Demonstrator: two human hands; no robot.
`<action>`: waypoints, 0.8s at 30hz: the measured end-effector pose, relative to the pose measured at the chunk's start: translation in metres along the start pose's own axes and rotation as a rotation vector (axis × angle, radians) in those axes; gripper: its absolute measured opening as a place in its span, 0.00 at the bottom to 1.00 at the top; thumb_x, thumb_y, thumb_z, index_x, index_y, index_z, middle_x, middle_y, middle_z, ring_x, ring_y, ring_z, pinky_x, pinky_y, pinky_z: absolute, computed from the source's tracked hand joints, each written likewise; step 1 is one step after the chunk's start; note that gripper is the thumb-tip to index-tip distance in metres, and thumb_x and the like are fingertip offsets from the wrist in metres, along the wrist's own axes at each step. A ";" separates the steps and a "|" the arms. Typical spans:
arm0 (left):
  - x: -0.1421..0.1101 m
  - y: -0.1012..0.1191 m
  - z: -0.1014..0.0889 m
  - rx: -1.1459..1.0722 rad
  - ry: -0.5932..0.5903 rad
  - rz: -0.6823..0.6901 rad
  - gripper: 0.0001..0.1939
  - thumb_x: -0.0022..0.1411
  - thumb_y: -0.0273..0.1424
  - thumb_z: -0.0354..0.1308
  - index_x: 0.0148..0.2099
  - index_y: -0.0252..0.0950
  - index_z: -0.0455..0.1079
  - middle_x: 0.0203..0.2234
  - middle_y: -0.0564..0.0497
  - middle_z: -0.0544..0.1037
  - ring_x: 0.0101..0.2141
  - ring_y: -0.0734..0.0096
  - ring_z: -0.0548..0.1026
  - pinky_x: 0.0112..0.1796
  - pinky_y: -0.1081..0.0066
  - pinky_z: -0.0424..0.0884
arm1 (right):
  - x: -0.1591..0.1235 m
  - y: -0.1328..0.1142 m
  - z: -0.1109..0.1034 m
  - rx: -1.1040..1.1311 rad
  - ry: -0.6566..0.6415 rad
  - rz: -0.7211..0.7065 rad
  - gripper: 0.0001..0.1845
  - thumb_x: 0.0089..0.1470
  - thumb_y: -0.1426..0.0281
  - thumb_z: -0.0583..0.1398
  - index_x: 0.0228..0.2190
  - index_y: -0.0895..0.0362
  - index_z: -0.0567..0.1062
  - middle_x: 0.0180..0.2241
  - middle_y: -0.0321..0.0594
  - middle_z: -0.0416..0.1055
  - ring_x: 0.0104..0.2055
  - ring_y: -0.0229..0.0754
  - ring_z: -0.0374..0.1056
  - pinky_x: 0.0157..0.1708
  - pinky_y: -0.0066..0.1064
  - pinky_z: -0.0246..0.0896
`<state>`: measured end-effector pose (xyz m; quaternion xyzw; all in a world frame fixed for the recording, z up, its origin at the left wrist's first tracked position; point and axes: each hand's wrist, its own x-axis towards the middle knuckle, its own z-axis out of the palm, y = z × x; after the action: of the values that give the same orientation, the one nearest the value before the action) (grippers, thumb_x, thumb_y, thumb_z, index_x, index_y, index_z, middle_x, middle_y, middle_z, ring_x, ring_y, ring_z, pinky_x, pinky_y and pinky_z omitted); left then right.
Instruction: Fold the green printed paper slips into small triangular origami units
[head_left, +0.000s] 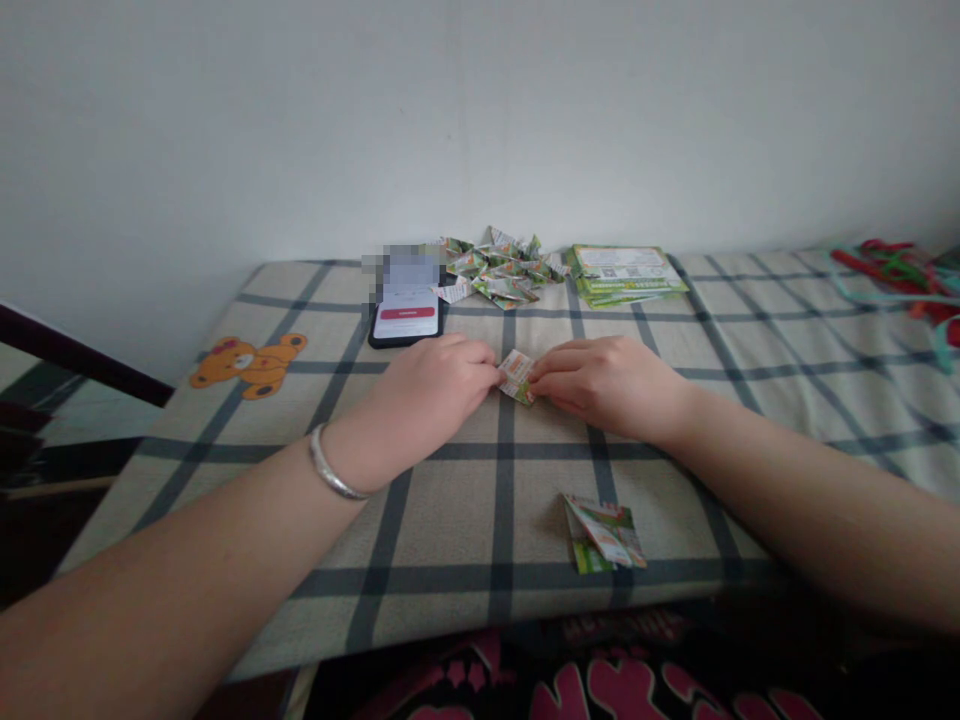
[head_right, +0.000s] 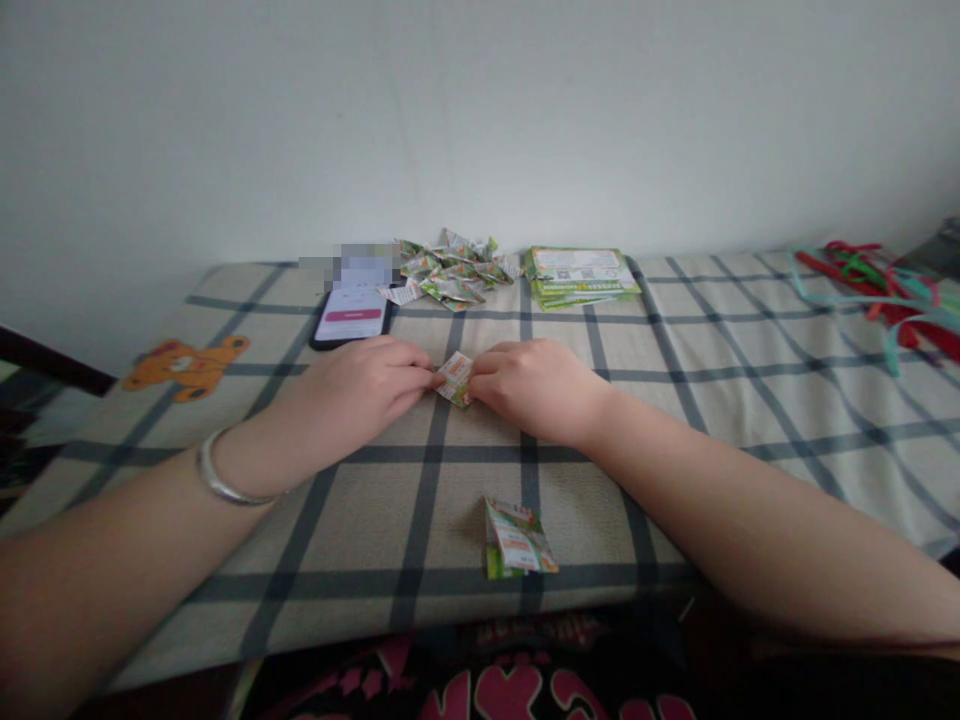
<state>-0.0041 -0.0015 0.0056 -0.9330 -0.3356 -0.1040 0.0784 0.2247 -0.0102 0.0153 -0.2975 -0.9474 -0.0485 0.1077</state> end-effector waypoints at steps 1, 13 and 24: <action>0.000 0.000 0.001 -0.011 0.005 -0.002 0.08 0.65 0.26 0.56 0.39 0.34 0.77 0.38 0.46 0.78 0.40 0.61 0.75 0.42 0.61 0.73 | -0.001 -0.001 0.000 -0.024 -0.014 0.018 0.11 0.60 0.74 0.56 0.34 0.57 0.79 0.37 0.41 0.79 0.38 0.40 0.72 0.35 0.30 0.64; 0.000 -0.006 0.004 -0.059 -0.001 0.053 0.09 0.64 0.25 0.54 0.41 0.34 0.77 0.43 0.46 0.78 0.44 0.59 0.75 0.47 0.58 0.73 | 0.005 -0.005 0.018 -0.075 0.012 0.075 0.16 0.62 0.70 0.52 0.47 0.63 0.74 0.42 0.49 0.76 0.43 0.46 0.68 0.40 0.35 0.62; 0.000 -0.007 0.003 -0.026 0.025 0.087 0.11 0.64 0.25 0.54 0.42 0.35 0.78 0.43 0.46 0.79 0.44 0.60 0.76 0.47 0.59 0.73 | 0.009 -0.005 0.019 0.003 0.071 0.090 0.17 0.62 0.69 0.54 0.48 0.61 0.76 0.44 0.46 0.77 0.42 0.46 0.66 0.45 0.37 0.61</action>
<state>-0.0084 0.0043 0.0028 -0.9462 -0.2922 -0.1166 0.0752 0.2119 -0.0062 -0.0008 -0.3378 -0.9287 -0.0526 0.1438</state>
